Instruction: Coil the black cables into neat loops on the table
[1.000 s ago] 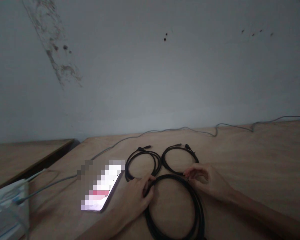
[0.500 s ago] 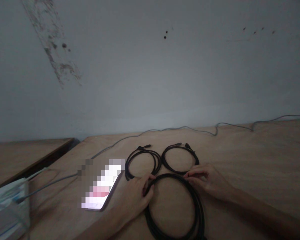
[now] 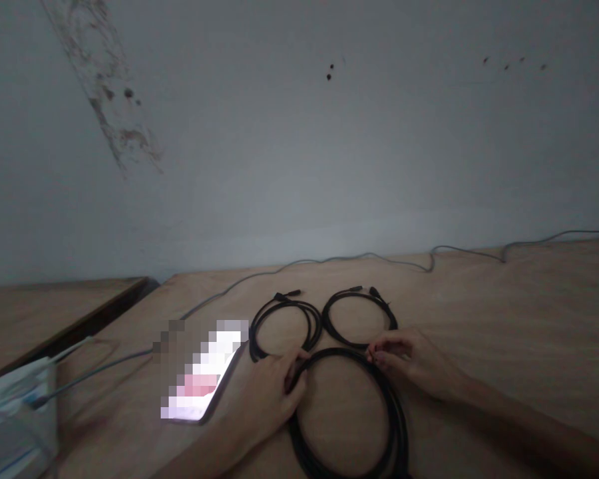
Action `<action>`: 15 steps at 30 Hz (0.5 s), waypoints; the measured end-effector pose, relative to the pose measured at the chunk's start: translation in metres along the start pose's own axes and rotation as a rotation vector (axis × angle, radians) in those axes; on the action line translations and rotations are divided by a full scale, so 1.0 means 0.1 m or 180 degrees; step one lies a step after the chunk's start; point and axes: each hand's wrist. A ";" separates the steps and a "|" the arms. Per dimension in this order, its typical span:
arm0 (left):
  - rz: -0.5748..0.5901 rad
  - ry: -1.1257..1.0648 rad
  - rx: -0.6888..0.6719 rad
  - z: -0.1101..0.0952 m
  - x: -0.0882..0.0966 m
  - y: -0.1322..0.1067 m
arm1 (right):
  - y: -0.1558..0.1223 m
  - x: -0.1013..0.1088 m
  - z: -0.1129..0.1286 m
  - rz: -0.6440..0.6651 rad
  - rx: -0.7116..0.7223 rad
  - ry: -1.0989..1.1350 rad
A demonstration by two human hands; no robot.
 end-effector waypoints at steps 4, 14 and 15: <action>0.0026 0.0071 0.0021 -0.01 0.02 -0.01 | 0.02 0.00 -0.08 0.0214 -0.0047 0.0302; -0.0002 -0.0031 -0.0007 -0.01 0.01 -0.01 | 0.01 0.04 -0.11 0.0349 0.0072 0.0443; 0.0000 -0.0015 -0.0014 0.00 0.00 -0.01 | 0.01 0.03 -0.14 0.0361 0.0076 0.0487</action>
Point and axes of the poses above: each hand's wrist, its own y-axis towards the middle knuckle, its own x-axis out of the back of the hand, z = x × y, and after that the axes turned 7 degrees about z, right-handed
